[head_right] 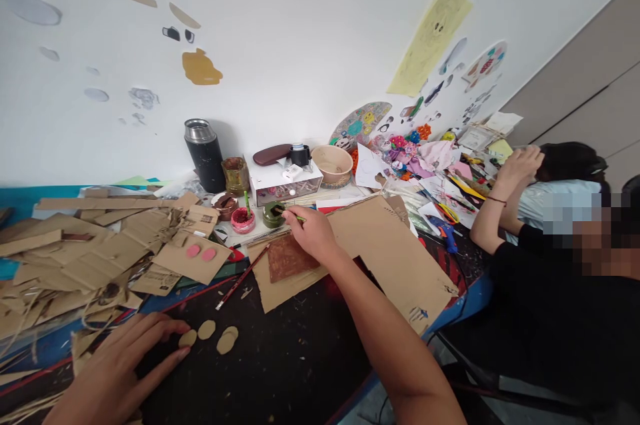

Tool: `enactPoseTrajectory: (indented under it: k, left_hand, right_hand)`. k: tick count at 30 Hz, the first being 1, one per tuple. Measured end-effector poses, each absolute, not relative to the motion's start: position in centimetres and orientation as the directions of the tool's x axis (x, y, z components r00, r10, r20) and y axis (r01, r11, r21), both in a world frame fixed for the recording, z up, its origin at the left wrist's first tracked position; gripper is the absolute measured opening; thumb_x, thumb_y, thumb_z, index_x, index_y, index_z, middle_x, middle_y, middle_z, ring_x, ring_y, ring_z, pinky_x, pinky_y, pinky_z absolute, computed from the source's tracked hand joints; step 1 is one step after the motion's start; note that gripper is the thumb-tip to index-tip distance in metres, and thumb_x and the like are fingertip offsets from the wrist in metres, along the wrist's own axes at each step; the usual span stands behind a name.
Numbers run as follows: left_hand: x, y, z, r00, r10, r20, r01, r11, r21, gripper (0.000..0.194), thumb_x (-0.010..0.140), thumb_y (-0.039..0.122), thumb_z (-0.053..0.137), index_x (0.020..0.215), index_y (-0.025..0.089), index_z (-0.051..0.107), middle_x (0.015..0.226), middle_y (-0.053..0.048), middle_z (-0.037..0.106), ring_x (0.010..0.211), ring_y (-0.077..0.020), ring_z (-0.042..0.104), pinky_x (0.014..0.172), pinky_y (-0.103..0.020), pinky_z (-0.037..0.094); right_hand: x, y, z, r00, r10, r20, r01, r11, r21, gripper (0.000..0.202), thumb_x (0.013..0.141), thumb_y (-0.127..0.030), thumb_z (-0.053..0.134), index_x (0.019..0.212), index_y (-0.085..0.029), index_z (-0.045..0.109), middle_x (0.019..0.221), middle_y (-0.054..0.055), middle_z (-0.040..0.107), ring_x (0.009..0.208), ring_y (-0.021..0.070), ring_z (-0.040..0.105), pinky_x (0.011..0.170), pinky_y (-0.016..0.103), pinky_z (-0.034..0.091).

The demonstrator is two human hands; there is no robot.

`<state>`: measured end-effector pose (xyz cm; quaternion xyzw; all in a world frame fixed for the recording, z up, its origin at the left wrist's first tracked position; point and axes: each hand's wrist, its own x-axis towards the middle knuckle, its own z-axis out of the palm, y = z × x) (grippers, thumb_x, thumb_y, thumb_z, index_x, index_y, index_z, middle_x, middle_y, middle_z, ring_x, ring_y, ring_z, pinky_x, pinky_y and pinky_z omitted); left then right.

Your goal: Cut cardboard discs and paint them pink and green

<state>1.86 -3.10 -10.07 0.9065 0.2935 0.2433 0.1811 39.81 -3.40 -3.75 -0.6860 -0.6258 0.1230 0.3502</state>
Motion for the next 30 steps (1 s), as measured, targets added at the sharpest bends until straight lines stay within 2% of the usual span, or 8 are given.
enactPoseTrajectory:
  k: [3, 8, 18, 26, 30]
  left_hand:
    - [1.8, -3.1, -10.1, 0.705, 0.622, 0.34, 0.444, -0.762, 0.471, 0.034, 0.1, 0.062, 0.06, 0.104, 0.031, 0.073, 0.098, 0.0, 0.076, 0.088, -0.022, 0.073, 0.079, -0.031, 0.056]
    - [1.7, -3.1, -10.4, 0.705, 0.632, 0.323, 0.453, -0.751, 0.481, 0.035, 0.099, 0.063, 0.06, 0.105, 0.031, 0.073, 0.101, -0.001, 0.076, 0.092, -0.0229, 0.073, 0.082, -0.032, 0.057]
    - [1.9, -3.2, -10.0, 0.699, 0.638, 0.323, 0.45, -0.743, 0.495, 0.037, 0.099, 0.064, 0.059, 0.102, 0.031, 0.074, 0.098, -0.001, 0.076, 0.089, -0.0231, 0.073, 0.079, -0.032, 0.057]
    - [2.1, -3.1, -9.8, 0.698, 0.617, 0.362, 0.431, -0.767, 0.476, 0.035, 0.1, 0.063, 0.059, 0.103, 0.031, 0.073, 0.097, 0.0, 0.075, 0.088, -0.0214, 0.073, 0.079, -0.031, 0.055]
    - [2.0, -3.0, -10.0, 0.695, 0.622, 0.36, 0.438, -0.764, 0.474, 0.037, 0.099, 0.064, 0.06, 0.103, 0.031, 0.074, 0.097, 0.0, 0.075, 0.088, -0.022, 0.073, 0.08, -0.031, 0.055]
  right_hand:
    - [40.0, -3.7, -3.7, 0.18, 0.947, 0.266, 0.766, 0.035, -0.641, 0.027, 0.108, -0.034, 0.053, 0.106, -0.024, 0.077, 0.098, 0.004, 0.082, 0.09, 0.0217, 0.074, 0.081, 0.03, 0.05]
    - [39.7, -3.8, -3.8, 0.107, 0.959, 0.263, 0.821, 0.064, -0.567, 0.024, 0.107, -0.032, 0.056, 0.113, -0.026, 0.078, 0.116, 0.007, 0.081, 0.107, 0.025, 0.074, 0.093, 0.034, 0.051]
    - [40.4, -4.8, -3.2, 0.154, 0.938, 0.311, 0.838, 0.043, -0.544, 0.025, 0.107, -0.032, 0.055, 0.114, -0.026, 0.078, 0.112, 0.008, 0.082, 0.103, 0.0254, 0.075, 0.09, 0.034, 0.053]
    - [39.8, -6.2, -2.6, 0.205, 0.934, 0.292, 0.799, 0.012, -0.601, 0.026, 0.107, -0.035, 0.053, 0.108, -0.026, 0.077, 0.101, 0.006, 0.083, 0.088, 0.0237, 0.077, 0.083, 0.033, 0.054]
    - [39.5, -6.1, -2.7, 0.207, 0.932, 0.299, 0.785, 0.024, -0.619, 0.026, 0.107, -0.034, 0.053, 0.108, -0.026, 0.077, 0.104, 0.006, 0.082, 0.085, 0.0228, 0.077, 0.08, 0.032, 0.053]
